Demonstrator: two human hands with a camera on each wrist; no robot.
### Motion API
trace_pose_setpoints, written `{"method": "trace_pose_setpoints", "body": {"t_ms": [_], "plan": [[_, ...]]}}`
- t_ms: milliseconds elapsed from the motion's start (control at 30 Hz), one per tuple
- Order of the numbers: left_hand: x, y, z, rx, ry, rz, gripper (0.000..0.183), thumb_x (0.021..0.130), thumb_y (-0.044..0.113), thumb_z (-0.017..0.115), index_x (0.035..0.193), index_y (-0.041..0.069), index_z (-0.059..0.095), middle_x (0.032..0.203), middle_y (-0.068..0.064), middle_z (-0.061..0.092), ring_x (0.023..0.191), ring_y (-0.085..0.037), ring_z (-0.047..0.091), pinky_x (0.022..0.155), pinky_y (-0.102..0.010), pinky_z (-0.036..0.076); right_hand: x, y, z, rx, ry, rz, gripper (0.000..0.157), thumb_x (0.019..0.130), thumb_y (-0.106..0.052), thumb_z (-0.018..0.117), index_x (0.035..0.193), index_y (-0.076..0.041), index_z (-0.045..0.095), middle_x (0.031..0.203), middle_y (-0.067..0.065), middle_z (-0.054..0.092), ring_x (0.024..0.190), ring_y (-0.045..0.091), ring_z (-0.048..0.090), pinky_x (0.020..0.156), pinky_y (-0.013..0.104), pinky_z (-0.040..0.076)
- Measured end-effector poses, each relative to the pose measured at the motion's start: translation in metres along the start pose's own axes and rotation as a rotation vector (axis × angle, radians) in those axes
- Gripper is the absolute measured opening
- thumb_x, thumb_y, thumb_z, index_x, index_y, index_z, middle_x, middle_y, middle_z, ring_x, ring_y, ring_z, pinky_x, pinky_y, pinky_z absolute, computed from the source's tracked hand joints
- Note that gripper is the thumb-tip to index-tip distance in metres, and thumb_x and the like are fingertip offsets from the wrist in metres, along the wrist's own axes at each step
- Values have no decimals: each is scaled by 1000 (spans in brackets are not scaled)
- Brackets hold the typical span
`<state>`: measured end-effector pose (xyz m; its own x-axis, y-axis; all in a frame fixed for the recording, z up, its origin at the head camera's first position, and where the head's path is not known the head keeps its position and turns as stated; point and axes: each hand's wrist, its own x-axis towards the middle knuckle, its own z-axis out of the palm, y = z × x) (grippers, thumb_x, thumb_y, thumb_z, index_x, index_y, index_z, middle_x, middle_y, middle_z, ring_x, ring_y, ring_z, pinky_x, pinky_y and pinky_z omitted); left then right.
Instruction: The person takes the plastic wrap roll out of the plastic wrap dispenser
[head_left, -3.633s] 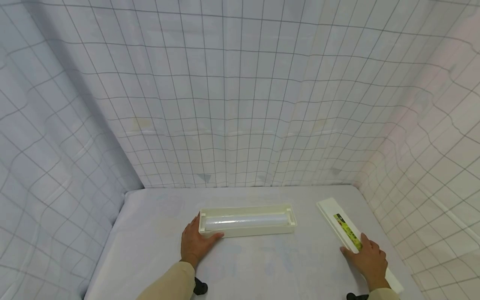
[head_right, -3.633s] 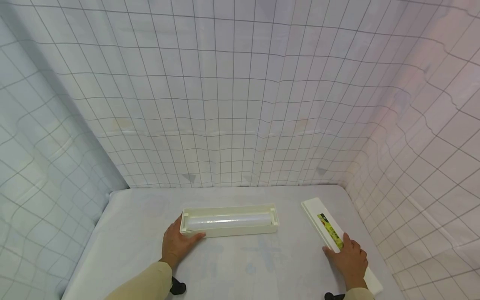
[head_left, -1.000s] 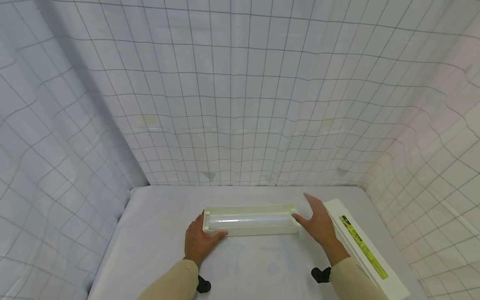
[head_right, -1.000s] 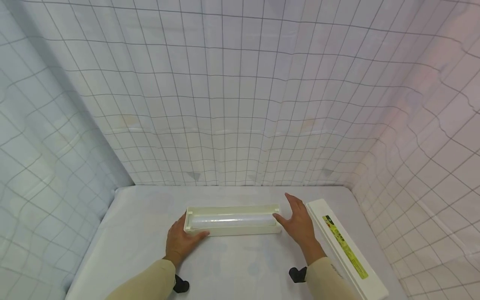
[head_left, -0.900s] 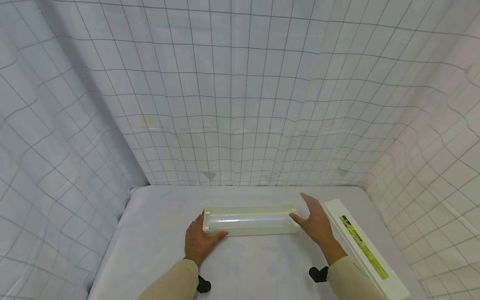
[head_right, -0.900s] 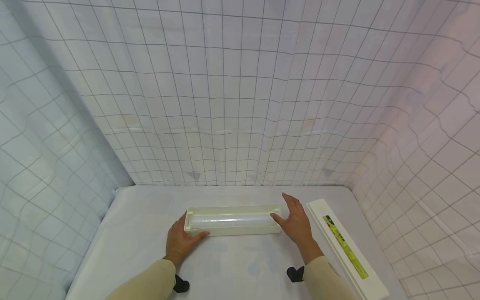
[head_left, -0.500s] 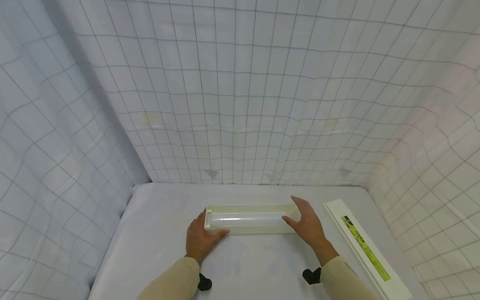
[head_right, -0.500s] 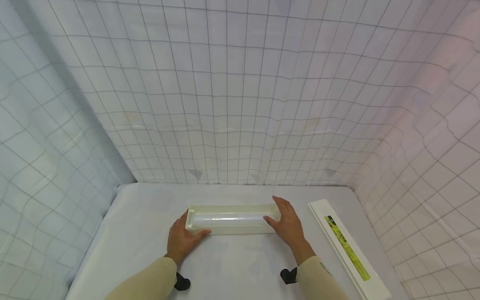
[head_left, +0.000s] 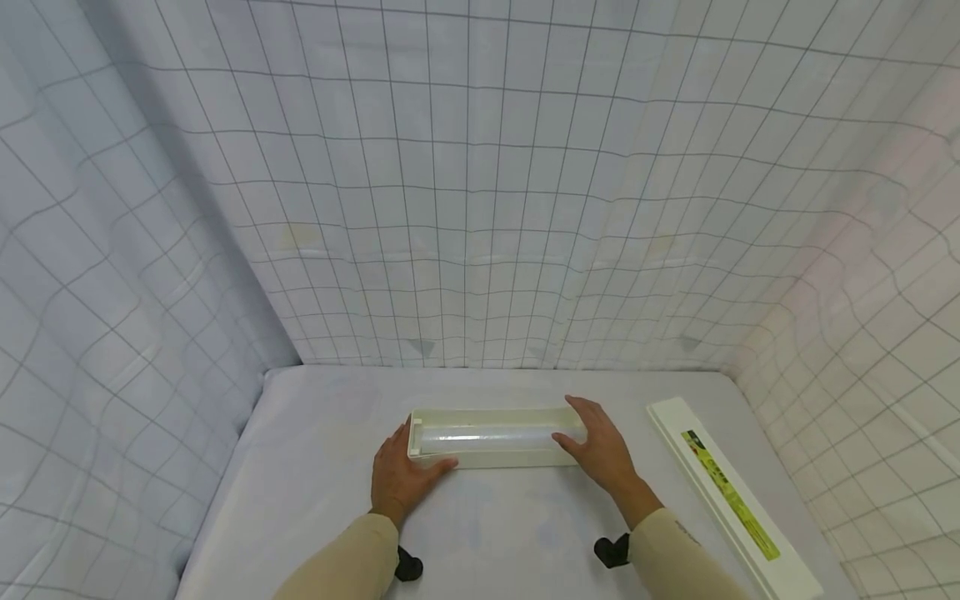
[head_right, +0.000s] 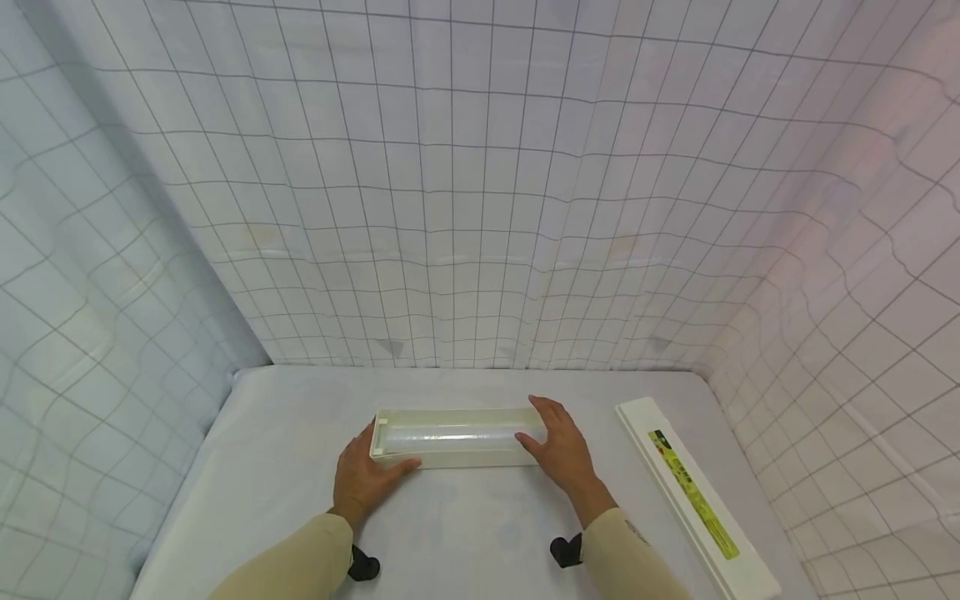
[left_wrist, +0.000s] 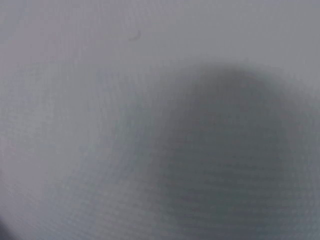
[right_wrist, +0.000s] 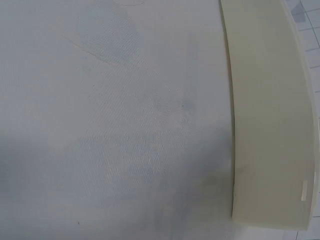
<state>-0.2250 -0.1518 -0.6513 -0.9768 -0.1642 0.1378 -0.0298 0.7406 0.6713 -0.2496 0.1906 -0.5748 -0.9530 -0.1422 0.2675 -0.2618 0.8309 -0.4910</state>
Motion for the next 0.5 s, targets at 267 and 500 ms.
{"method": "trace_pose_setpoints", "body": {"t_ms": [267, 500], "plan": [[0, 0, -1, 9, -6, -2, 117, 68, 70, 82, 158, 11, 37, 150, -17, 56, 140, -38, 48, 122, -57, 32, 5, -8, 13, 22, 4, -37, 55, 89, -26, 80, 139, -14, 61, 138, 7, 63, 129, 30, 61, 106, 50, 53], [1, -2, 1, 13, 14, 12, 117, 67, 72, 82, 157, 11, 38, 147, -16, 58, 138, -38, 50, 121, -56, 33, 8, -8, 29, 35, -39, -48, 47, 90, -21, 79, 134, -14, 66, 132, 5, 67, 124, 28, 64, 105, 48, 54]]}}
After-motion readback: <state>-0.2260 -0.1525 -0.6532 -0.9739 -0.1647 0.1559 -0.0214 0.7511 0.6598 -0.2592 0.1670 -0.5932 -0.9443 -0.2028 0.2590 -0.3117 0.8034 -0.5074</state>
